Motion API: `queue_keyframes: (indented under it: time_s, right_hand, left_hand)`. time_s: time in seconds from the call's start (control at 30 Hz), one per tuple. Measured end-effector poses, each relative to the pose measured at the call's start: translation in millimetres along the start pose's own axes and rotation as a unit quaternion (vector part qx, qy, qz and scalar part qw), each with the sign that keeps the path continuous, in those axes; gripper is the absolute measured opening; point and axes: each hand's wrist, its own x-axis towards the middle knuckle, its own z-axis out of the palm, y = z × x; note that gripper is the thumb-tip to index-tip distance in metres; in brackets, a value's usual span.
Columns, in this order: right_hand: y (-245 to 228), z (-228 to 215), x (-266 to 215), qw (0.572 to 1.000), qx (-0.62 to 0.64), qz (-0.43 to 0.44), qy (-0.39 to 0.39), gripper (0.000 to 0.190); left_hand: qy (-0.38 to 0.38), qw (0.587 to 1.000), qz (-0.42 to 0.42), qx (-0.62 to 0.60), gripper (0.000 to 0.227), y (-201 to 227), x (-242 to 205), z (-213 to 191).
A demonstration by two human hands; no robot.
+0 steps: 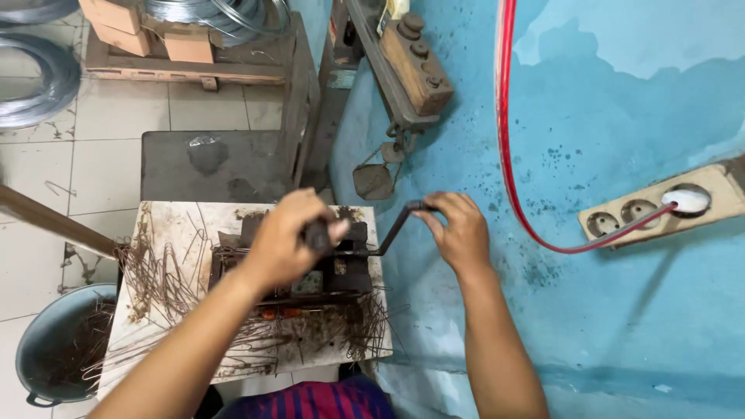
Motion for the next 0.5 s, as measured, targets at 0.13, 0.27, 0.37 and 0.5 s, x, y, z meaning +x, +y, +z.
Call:
queue_keyframes:
  time_s: [0.13,0.27,0.37,0.5]
  right_hand:
    - [70,114,21,0.998,-0.009,0.045,-0.048,0.033]
    - [67,181,-9,0.908,0.017,0.22,-0.357,0.035]
    - [72,215,-92,0.846,0.031,0.262,-0.463,0.036]
    - [-4,131,-125,0.819,0.026,0.164,-0.549,0.036]
  left_hand:
    - [-0.011,0.995,0.089,0.032,0.018,11,-71,26]
    - [-0.031,0.988,0.14,0.051,0.021,-3,-116,51]
    - [-0.026,0.983,0.164,0.075,0.024,-24,-133,67]
    - [0.005,0.975,0.196,0.102,0.035,-36,-141,79]
